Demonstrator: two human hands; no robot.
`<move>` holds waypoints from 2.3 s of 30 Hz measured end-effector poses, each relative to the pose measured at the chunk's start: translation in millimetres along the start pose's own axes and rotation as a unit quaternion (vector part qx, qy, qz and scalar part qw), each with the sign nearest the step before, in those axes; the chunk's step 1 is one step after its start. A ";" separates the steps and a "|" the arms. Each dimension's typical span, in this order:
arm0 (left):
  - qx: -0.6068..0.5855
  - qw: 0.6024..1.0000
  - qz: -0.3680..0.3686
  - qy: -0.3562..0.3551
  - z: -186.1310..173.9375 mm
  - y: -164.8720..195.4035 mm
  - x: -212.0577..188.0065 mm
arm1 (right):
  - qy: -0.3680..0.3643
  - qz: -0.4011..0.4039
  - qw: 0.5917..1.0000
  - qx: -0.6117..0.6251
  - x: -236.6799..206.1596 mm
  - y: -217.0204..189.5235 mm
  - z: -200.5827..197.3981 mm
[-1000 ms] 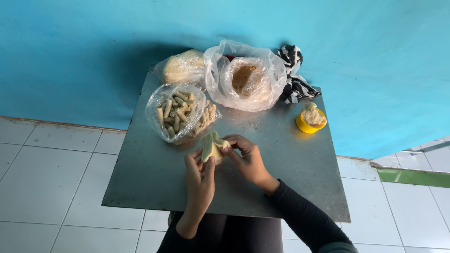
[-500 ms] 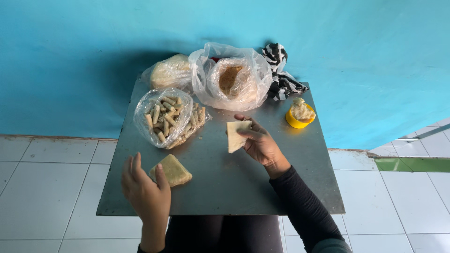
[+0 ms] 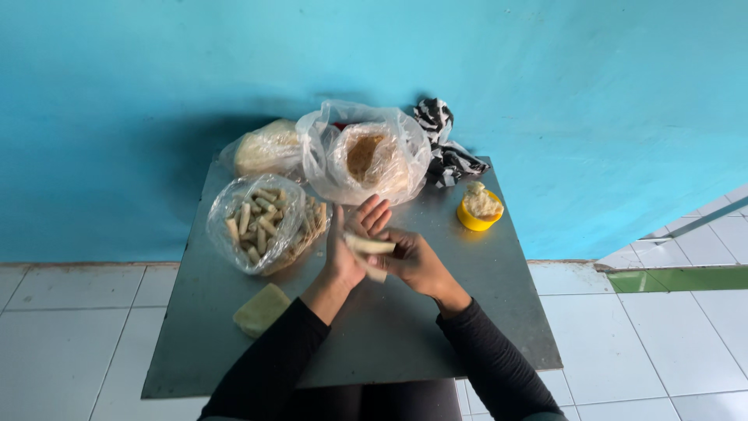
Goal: The person pinches pieces from a sheet of dough, places a scoop of brown filling from a plastic bag onto each piece, folds and rolls the dough around the filling by hand, and places the finished rolls into a plastic bag with other completed rolls.
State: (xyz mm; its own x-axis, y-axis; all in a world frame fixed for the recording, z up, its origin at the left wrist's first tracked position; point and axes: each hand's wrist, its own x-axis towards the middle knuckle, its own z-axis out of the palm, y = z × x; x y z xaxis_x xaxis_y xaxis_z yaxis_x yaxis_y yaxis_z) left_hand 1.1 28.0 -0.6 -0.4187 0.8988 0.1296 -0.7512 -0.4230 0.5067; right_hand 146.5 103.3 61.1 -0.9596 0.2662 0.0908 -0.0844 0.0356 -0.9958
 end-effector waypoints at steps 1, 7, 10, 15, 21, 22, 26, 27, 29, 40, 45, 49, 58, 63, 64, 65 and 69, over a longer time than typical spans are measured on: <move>-0.023 1.000 -0.012 0.003 1.1 -2.5 -1.0 | -0.021 0.008 1.000 -0.014 1.2 0.2 -1.7; -0.030 0.997 -0.050 0.058 6.1 -14.9 -15.0 | 0.290 -0.109 0.827 -0.469 6.3 9.5 9.2; -0.086 0.996 -0.024 -0.007 5.7 -5.6 -13.1 | 0.067 -0.145 0.952 -0.259 0.7 8.2 12.8; -0.090 0.990 -0.110 0.026 10.7 -15.5 -19.1 | 0.275 -0.147 0.863 -0.397 1.9 3.3 1.9; -0.170 0.980 -0.076 -0.065 -14.9 -24.2 -6.0 | 0.090 -0.102 0.964 -0.230 -2.0 5.3 3.9; -0.218 0.962 -0.080 -0.142 -18.6 -28.5 -9.3 | 0.100 -0.096 0.965 -0.222 1.5 4.4 4.1; -0.314 0.916 -0.111 -0.224 -17.8 -40.1 -14.6 | 0.317 -0.191 0.795 -0.481 1.0 1.2 8.5; -0.314 0.922 -0.126 -0.187 -15.9 -39.4 -16.1 | 0.276 -0.199 0.821 -0.459 -4.0 3.4 14.8; -0.221 0.967 -0.106 -0.070 -13.1 -32.0 -18.3 | 0.151 -0.153 0.928 -0.303 -6.4 2.9 14.9; -0.178 0.979 -0.093 0.022 2.0 -22.0 -15.6 | 0.138 -0.161 0.905 -0.367 -8.1 3.0 9.7; -0.164 0.984 -0.063 -0.037 0.7 -18.1 -17.5 | 0.187 -0.096 0.922 -0.325 6.9 10.0 -6.2; -0.156 0.983 -0.094 0.030 1.4 -26.9 -18.7 | 0.309 -0.161 0.758 -0.552 1.4 16.3 -0.1; -0.178 0.980 -0.083 -0.032 -8.3 -26.5 -17.6 | 0.328 -0.113 0.749 -0.565 7.2 9.5 -7.8; -0.142 0.979 -0.106 0.097 -8.2 -18.1 -15.0 | 0.045 -0.047 0.990 -0.122 2.6 13.7 -6.3; -0.145 0.982 -0.091 0.075 -8.8 -16.6 -17.2 | -0.012 -0.013 0.999 -0.035 3.0 13.2 -6.5; -0.148 0.985 -0.076 0.050 -8.6 -16.0 -16.2 | 0.106 -0.049 0.972 -0.205 2.9 12.3 -6.9; -0.174 0.982 -0.067 0.001 -7.9 -15.9 -10.5 | 0.263 -0.157 0.877 -0.371 2.4 6.9 -7.4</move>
State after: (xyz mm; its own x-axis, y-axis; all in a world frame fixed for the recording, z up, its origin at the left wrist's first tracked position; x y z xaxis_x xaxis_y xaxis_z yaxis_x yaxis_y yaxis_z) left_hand 13.4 24.4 -16.7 -0.3057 0.9488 0.0796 -0.9282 -0.3156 0.1968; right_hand 145.6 111.3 54.6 -0.6471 0.5321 0.5459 0.0630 0.7510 -0.6574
